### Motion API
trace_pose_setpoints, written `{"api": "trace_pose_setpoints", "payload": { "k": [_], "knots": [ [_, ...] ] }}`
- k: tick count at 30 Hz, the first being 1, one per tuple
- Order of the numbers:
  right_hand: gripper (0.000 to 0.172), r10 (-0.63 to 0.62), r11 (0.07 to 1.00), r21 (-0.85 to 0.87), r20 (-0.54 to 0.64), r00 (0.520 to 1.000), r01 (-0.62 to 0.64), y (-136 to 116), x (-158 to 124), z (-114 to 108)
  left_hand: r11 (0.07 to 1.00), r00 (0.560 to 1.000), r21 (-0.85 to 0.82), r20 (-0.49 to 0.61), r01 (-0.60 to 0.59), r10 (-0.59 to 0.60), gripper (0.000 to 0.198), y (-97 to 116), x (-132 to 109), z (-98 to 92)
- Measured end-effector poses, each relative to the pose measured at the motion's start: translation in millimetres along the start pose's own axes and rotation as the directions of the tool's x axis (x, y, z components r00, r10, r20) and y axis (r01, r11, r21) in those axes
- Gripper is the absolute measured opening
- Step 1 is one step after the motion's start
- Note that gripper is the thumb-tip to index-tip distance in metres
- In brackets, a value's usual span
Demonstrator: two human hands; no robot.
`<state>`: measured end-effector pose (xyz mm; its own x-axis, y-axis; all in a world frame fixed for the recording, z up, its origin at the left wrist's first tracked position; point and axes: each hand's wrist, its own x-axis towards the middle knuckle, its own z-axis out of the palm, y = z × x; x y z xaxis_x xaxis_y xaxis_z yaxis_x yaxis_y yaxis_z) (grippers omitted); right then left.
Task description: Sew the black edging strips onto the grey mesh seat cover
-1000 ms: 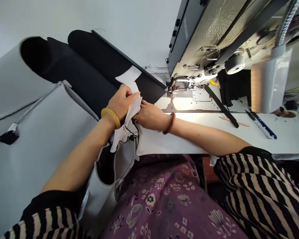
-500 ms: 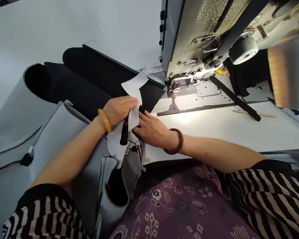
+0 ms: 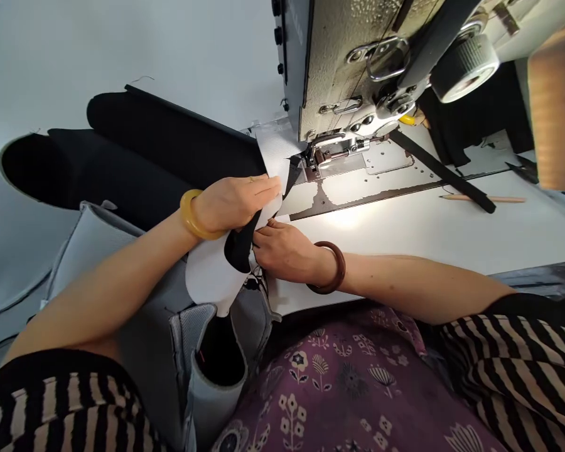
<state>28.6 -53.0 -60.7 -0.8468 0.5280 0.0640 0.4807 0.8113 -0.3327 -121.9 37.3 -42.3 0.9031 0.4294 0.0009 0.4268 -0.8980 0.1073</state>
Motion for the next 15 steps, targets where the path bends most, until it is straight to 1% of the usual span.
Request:
{"api": "trace_pose_setpoints", "payload": {
  "k": [2,3,7,15],
  "knots": [
    [0.032,-0.009,1.000,-0.017,-0.043,0.999,0.008,-0.1,0.3,1.7,0.997,0.997,0.020,0.021,-0.075,0.074,0.039,2.7,-5.5,-2.0],
    [0.032,-0.010,1.000,-0.023,-0.059,0.998,0.008,0.0,0.2,2.0,0.996,0.996,0.022,0.030,-0.084,0.083,0.039,3.4,-7.4,-2.3],
    [0.032,-0.013,1.000,-0.021,-0.072,0.997,0.012,0.3,-0.1,1.1,0.999,0.996,-0.004,0.079,-0.041,0.041,0.041,3.8,-10.6,-1.0],
    [0.031,-0.013,1.000,-0.016,-0.083,0.996,0.011,0.1,0.8,-0.8,0.983,1.000,-0.183,-0.004,0.019,-0.020,0.041,3.3,-16.3,0.6]
  ]
}}
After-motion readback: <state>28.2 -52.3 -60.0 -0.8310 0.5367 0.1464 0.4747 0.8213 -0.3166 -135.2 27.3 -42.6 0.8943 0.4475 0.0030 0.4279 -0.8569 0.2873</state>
